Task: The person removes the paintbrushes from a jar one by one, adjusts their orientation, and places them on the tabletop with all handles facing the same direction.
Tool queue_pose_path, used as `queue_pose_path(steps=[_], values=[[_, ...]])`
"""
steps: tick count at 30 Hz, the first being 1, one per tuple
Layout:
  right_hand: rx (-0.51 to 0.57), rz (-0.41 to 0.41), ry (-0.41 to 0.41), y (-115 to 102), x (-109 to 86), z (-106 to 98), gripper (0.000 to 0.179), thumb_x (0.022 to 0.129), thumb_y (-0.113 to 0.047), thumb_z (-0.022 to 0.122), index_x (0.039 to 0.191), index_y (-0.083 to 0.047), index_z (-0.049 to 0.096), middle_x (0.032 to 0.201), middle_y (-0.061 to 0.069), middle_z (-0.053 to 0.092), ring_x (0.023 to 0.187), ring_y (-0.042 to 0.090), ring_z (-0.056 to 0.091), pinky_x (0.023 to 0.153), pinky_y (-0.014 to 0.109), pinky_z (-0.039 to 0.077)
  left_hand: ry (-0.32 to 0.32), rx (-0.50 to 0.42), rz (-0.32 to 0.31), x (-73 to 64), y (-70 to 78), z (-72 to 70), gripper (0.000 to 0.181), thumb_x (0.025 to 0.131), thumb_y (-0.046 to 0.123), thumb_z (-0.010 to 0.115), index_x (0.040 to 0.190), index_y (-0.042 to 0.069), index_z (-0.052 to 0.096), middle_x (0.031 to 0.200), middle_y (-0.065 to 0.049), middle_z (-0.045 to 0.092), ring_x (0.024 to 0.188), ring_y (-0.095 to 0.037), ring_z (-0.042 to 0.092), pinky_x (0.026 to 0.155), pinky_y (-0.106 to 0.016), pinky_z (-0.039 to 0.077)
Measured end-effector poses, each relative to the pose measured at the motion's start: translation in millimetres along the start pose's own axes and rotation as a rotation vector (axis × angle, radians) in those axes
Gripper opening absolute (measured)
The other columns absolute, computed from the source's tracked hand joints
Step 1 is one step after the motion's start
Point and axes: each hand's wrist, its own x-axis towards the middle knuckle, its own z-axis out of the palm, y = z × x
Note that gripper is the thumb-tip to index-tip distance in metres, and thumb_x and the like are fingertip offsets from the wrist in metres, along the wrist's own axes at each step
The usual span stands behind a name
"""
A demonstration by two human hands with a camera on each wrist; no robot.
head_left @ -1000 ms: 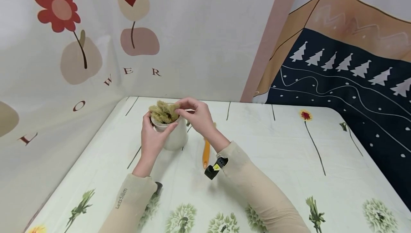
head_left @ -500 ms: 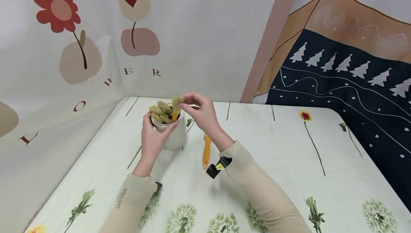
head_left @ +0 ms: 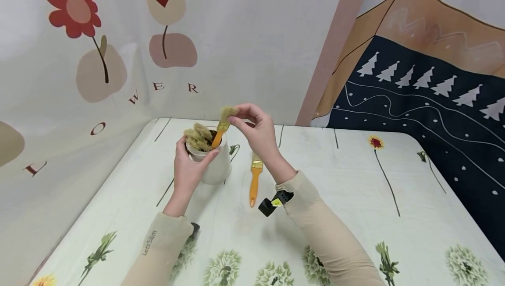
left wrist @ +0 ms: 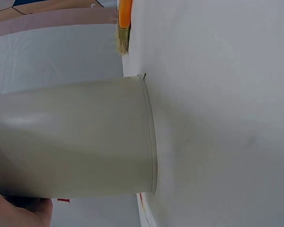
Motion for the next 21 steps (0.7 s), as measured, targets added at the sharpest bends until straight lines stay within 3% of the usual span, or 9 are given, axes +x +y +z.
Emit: queue_pose_path(steps=[4,12,21], values=[[0.027,-0.020,0.016,-4,2.1,-4,0.019,0.090,-0.004,0.071,0.107,0.003,0.067,0.104,0.021,0.069,0.088,0.000,0.067,0.086,0.032,0.061,-0.008,0.004,-0.001,0.5,0.3,0.0,0.107,0.081,0.049,0.080,0.157,0.008,0.018,0.163,-0.014,0.026,0.152,-0.031,0.026,0.124,-0.053,0.024],[0.051,-0.044,0.033,-10,3.9,-10,0.020,0.089,0.000,0.071,0.108,0.006,0.066,0.104,0.022,0.068,0.086,0.001,0.068,0.084,0.032,0.062,-0.012,0.011,-0.007,0.4,0.2,-0.3,0.108,0.081,0.050,0.079,0.158,0.008,0.016,0.163,-0.014,0.025,0.152,-0.031,0.025,0.124,-0.053,0.024],[0.082,-0.051,0.047,-18,4.1,-19,0.020,0.089,0.002,0.070,0.107,0.008,0.065,0.099,0.011,0.068,0.086,0.001,0.068,0.083,0.031,0.062,-0.007,0.017,-0.012,1.1,0.0,-0.2,0.108,0.080,0.050,0.080,0.157,0.008,0.017,0.163,-0.014,0.025,0.152,-0.032,0.025,0.125,-0.053,0.023]])
